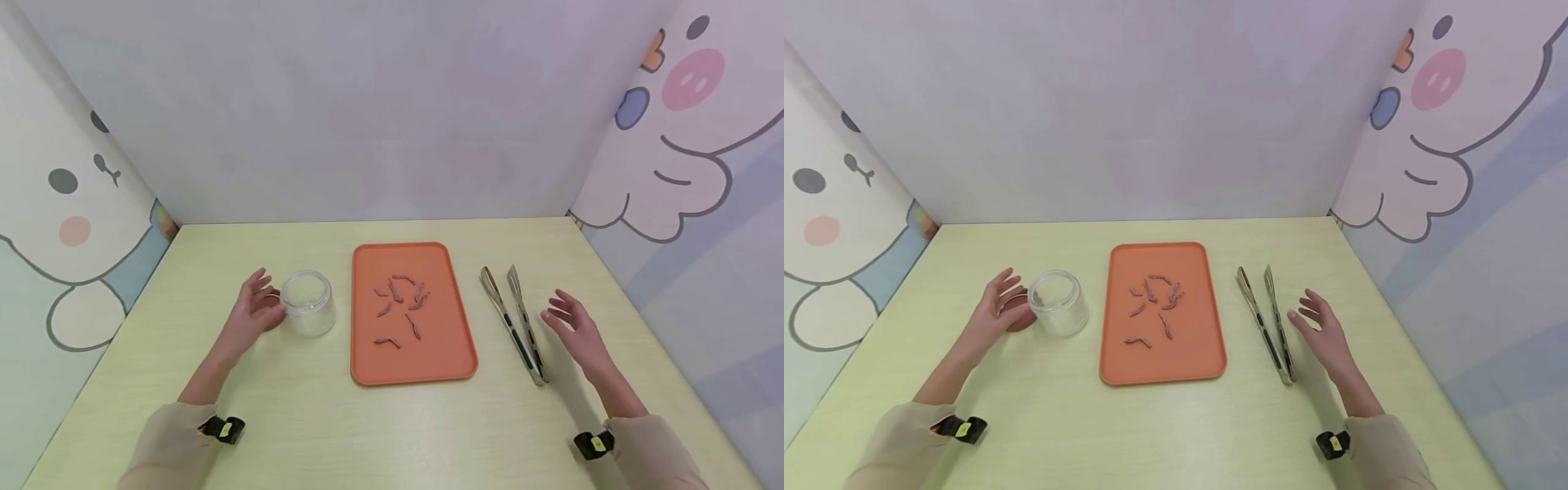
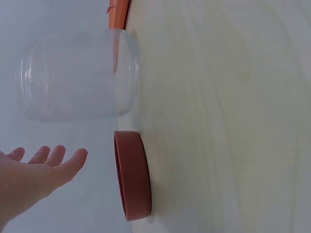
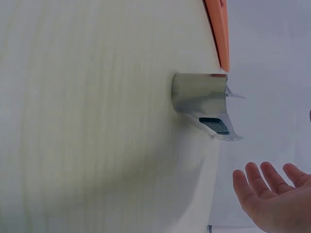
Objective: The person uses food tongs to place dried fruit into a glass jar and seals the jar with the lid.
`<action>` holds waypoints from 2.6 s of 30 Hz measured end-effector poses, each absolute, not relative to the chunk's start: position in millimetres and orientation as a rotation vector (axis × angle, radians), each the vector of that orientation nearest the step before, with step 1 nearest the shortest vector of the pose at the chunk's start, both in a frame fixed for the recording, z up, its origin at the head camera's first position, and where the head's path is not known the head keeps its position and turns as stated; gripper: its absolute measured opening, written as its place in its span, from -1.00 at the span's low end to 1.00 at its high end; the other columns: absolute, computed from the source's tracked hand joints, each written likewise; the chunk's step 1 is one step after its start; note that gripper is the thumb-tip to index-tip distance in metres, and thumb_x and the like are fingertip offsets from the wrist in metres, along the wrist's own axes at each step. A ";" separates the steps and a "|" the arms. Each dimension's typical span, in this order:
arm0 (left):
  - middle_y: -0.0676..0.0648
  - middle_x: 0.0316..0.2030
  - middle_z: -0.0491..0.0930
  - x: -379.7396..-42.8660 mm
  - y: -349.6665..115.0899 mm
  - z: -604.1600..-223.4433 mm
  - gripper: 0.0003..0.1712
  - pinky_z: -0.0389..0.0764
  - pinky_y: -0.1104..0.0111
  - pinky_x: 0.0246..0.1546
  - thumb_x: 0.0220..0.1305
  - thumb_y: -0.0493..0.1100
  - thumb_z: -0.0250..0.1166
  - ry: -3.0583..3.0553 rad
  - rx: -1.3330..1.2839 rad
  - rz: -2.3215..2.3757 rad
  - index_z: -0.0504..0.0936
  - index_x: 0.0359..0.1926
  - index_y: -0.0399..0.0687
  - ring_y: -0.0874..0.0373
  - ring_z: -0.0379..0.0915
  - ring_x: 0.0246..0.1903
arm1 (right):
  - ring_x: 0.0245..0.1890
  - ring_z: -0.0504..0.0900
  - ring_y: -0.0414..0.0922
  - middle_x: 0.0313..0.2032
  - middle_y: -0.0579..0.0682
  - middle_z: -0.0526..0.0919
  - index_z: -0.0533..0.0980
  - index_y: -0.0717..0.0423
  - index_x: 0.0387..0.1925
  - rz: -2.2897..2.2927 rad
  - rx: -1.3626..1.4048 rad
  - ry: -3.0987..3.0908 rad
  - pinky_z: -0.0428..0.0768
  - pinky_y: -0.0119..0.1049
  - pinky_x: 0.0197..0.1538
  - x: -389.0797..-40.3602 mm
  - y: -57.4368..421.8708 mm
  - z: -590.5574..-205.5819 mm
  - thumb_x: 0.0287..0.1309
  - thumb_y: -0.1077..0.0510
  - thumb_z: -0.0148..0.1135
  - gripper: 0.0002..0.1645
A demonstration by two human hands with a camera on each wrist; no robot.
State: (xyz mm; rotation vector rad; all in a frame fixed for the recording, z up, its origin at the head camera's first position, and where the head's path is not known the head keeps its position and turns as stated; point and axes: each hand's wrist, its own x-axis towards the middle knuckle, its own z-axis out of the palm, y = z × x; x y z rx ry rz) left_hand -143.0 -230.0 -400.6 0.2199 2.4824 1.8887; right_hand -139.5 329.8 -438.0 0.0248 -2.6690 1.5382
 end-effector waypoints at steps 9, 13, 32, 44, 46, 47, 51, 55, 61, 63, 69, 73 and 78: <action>-0.26 0.27 -0.09 -151.9 -213.5 -401.9 -0.01 0.13 0.00 0.09 0.13 -0.23 0.23 2.442 0.232 1.882 -0.28 0.35 0.00 -0.18 -0.03 0.18 | 0.13 0.21 0.12 0.17 0.28 0.14 -0.11 0.18 0.31 1.615 0.002 -2.741 0.27 0.02 0.04 -134.3 309.4 -427.5 0.20 -0.05 0.02 -0.17; -0.28 0.25 -0.05 -155.2 -211.4 -404.4 0.00 0.15 0.03 0.09 0.11 -0.19 0.25 2.429 0.221 1.868 -0.27 0.35 0.04 -0.18 -0.02 0.19 | 0.15 0.13 0.22 0.18 0.32 0.09 -0.15 0.20 0.31 1.667 -0.041 -2.786 0.21 0.16 0.04 -134.7 305.2 -428.6 0.16 -0.07 0.06 -0.11; -0.29 0.22 0.07 -159.7 -214.6 -411.1 0.01 0.19 0.12 0.08 0.08 -0.10 0.28 2.409 0.231 1.856 -0.24 0.35 0.13 -0.04 0.00 0.21 | -0.12 0.39 0.18 0.06 0.38 0.24 -0.14 0.23 0.30 1.304 0.058 -2.986 0.45 -0.02 -0.21 -140.2 291.1 -440.3 -0.06 0.00 0.30 0.07; -0.30 0.21 0.07 -159.0 -212.7 -410.9 -0.03 0.20 0.12 0.08 0.08 -0.10 0.27 2.402 0.237 1.861 -0.18 0.34 0.12 -0.12 0.00 0.20 | -0.11 0.37 0.27 -0.03 0.48 0.29 -0.21 0.26 0.31 1.099 0.148 -3.015 0.40 0.09 -0.21 -140.6 290.9 -441.1 -0.08 0.19 0.30 0.09; -0.28 0.22 0.06 -158.9 -212.6 -411.1 -0.06 0.21 0.14 0.07 0.09 -0.09 0.27 2.404 0.235 1.854 -0.14 0.34 0.11 -0.12 0.00 0.20 | -0.12 0.38 0.27 -0.04 0.48 0.30 -0.19 0.27 0.30 1.109 0.140 -3.005 0.40 0.07 -0.21 -139.5 292.6 -438.4 -0.07 0.23 0.27 0.05; -0.28 0.23 0.05 -158.7 -212.6 -411.1 -0.08 0.22 0.14 0.07 0.09 -0.09 0.27 2.407 0.234 1.849 -0.12 0.34 0.10 -0.12 0.00 0.20 | -0.13 0.39 0.26 -0.04 0.48 0.30 -0.19 0.28 0.30 1.111 0.137 -3.001 0.40 0.05 -0.21 -138.8 293.6 -437.0 -0.07 0.25 0.24 0.03; -0.22 0.25 0.04 -158.4 -213.1 -411.3 -0.11 0.24 0.16 0.06 0.09 -0.06 0.26 2.418 0.219 1.821 -0.07 0.33 0.07 -0.11 0.01 0.20 | -0.22 0.44 0.18 -0.08 0.45 0.35 -0.10 0.31 0.27 1.076 0.138 -2.980 0.40 -0.05 -0.28 -136.6 297.9 -433.0 -0.10 0.32 0.17 -0.06; -0.21 0.24 0.04 -158.9 -213.6 -411.3 -0.11 0.26 0.17 0.05 0.09 -0.05 0.26 2.427 0.214 1.804 -0.07 0.33 0.06 -0.11 0.02 0.20 | -0.28 0.47 0.14 -0.12 0.43 0.39 0.00 0.31 0.25 1.046 0.168 -2.969 0.42 -0.14 -0.36 -134.6 302.6 -432.1 -0.06 0.30 0.18 -0.16; -0.20 0.24 0.05 -159.7 -213.7 -411.2 -0.11 0.27 0.16 0.04 0.09 -0.03 0.26 2.441 0.210 1.788 -0.06 0.33 0.06 -0.11 0.03 0.19 | -0.34 0.49 0.12 -0.22 0.35 0.48 0.13 0.27 0.21 0.938 0.195 -2.947 0.43 -0.19 -0.45 -133.9 309.0 -431.4 0.02 0.11 0.25 -0.22; -0.19 0.24 0.05 -159.8 -213.9 -411.4 -0.11 0.27 0.16 0.04 0.08 -0.04 0.27 2.441 0.211 1.791 -0.06 0.33 0.06 -0.10 0.04 0.19 | -0.43 0.48 0.05 -0.25 0.31 0.50 0.17 0.26 0.20 0.916 0.200 -2.940 0.41 -0.22 -0.49 -133.6 310.8 -430.4 0.03 0.07 0.23 -0.25; -0.21 0.24 0.05 -159.3 -213.8 -411.4 -0.11 0.28 0.19 0.04 0.09 -0.06 0.27 2.430 0.226 1.807 -0.06 0.33 0.04 -0.11 0.03 0.19 | -0.61 0.38 -0.13 -0.31 0.23 0.51 0.26 0.21 0.16 0.932 0.230 -2.908 0.35 -0.31 -0.61 -133.6 320.2 -427.8 0.10 0.03 0.16 -0.37; -0.22 0.24 0.05 -158.7 -213.5 -410.5 -0.11 0.32 0.28 0.01 0.09 -0.06 0.27 2.433 0.232 1.805 -0.06 0.33 0.02 -0.12 0.04 0.19 | -0.54 0.42 -0.18 -0.37 0.10 0.53 0.32 0.18 0.12 0.904 0.326 -2.851 0.36 -0.33 -0.56 -136.6 327.1 -420.3 0.08 0.08 0.19 -0.43; -0.23 0.23 0.06 -158.2 -212.5 -409.4 -0.11 0.34 0.30 0.00 0.09 -0.06 0.26 2.437 0.223 1.795 -0.06 0.33 0.01 -0.13 0.05 0.18 | -0.56 0.42 -0.24 -0.41 0.04 0.54 0.36 0.16 0.08 0.878 0.453 -2.791 0.35 -0.37 -0.60 -138.1 326.6 -404.2 0.03 0.15 0.23 -0.47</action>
